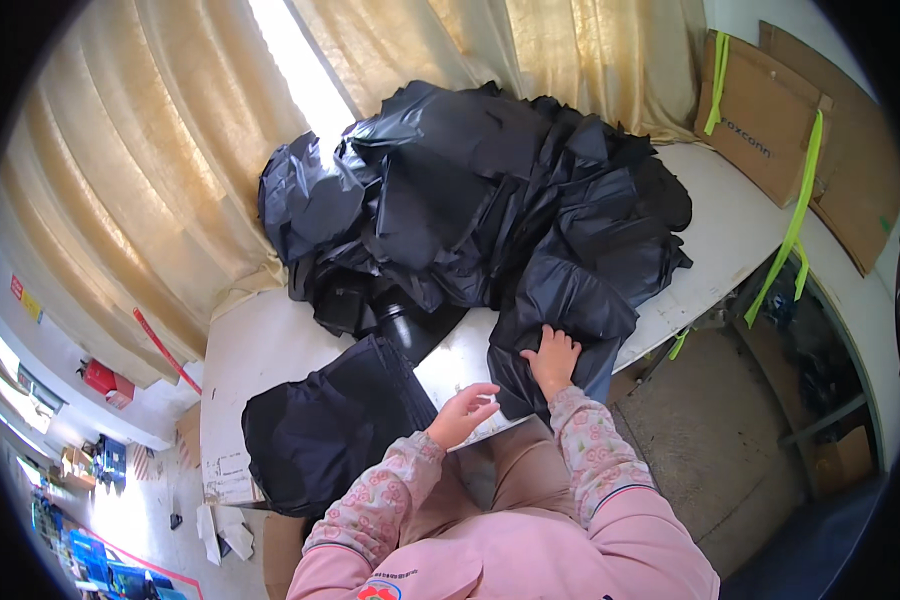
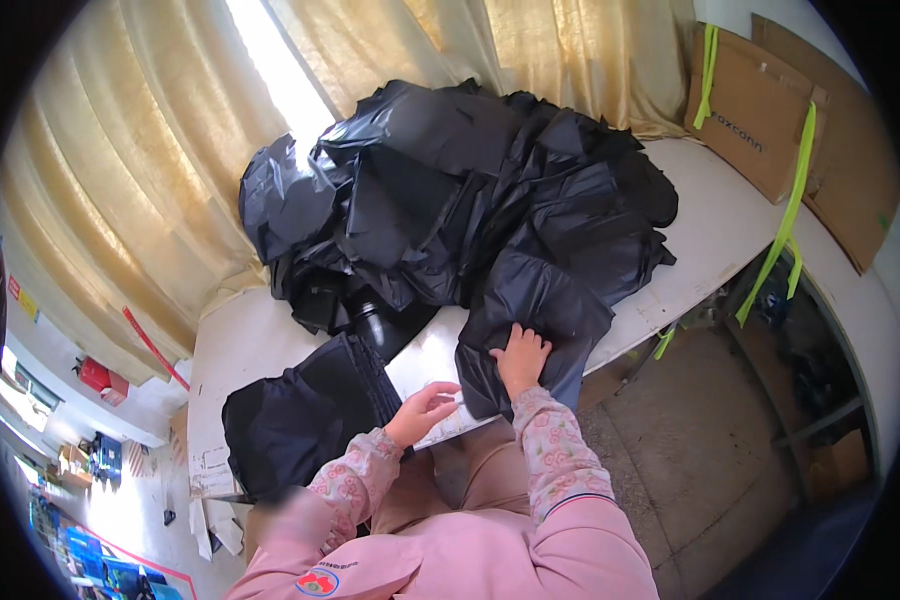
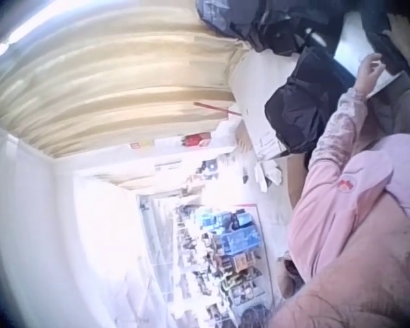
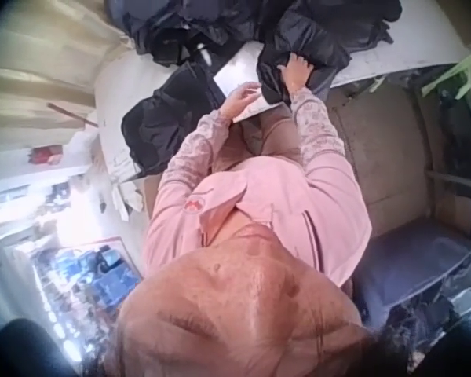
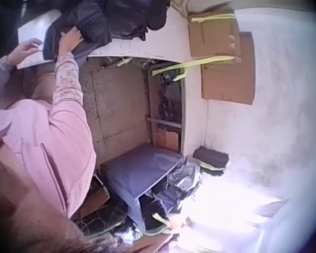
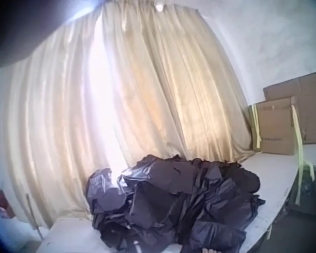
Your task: Inspecting and sorting black fabric components on a manufacturing workbench.
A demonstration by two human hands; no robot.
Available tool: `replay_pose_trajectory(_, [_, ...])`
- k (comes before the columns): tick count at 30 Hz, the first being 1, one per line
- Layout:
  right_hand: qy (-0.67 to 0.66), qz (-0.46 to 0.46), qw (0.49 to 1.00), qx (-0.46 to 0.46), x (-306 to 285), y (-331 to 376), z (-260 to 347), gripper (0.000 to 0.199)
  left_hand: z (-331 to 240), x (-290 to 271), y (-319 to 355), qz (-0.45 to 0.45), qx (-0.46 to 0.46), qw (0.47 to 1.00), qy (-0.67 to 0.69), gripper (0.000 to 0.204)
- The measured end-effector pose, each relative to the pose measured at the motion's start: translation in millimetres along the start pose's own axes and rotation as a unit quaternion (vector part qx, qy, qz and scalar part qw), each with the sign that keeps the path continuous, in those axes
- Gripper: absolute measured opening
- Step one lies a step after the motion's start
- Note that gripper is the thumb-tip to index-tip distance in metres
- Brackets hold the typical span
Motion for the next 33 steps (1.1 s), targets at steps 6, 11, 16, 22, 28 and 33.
replay_pose_trajectory(6, [-0.207,0.008,0.978,0.029,16.6,-7.9,-30.3,0.027,-0.5,-19.4,2.3,-0.056,0.019,0.998,0.0,0.036])
replay_pose_trajectory(11, [-0.641,0.126,0.748,-0.114,-115.1,10.1,58.4,0.015,-67.8,-110.8,-3.0,-0.229,0.15,0.959,-0.066,0.077])
replay_pose_trajectory(16, [-0.79,0.394,0.465,-0.064,-126.1,48.8,95.5,0.011,-105.8,-110.5,-21.4,-0.131,0.221,0.947,-0.191,0.106])
replay_pose_trajectory(22, [-0.839,0.294,0.458,0.005,-160.8,20.5,78.5,0.014,-75.0,-9.8,11.6,0.177,0.133,0.969,-0.111,0.122])
replay_pose_trajectory(28, [-0.84,0.243,0.485,0.022,-169.8,9.0,77.2,0.015,-77.1,18.7,31.6,-0.082,0.188,0.946,-0.249,0.111])
replay_pose_trajectory(33, [-0.764,0.201,0.61,-0.055,-201.0,7.7,84.1,0.018,-72.5,-27.1,35.8,-0.248,0.147,0.955,-0.068,0.071])
Point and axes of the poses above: each hand's wrist, its own y-axis away from the middle knuckle, its own x-axis out of the palm, z = x × y, the point moved 10 cm from there along -y, towards the middle knuckle, and after that the axes turned 3 degrees about -x, right-handed, at the moved point
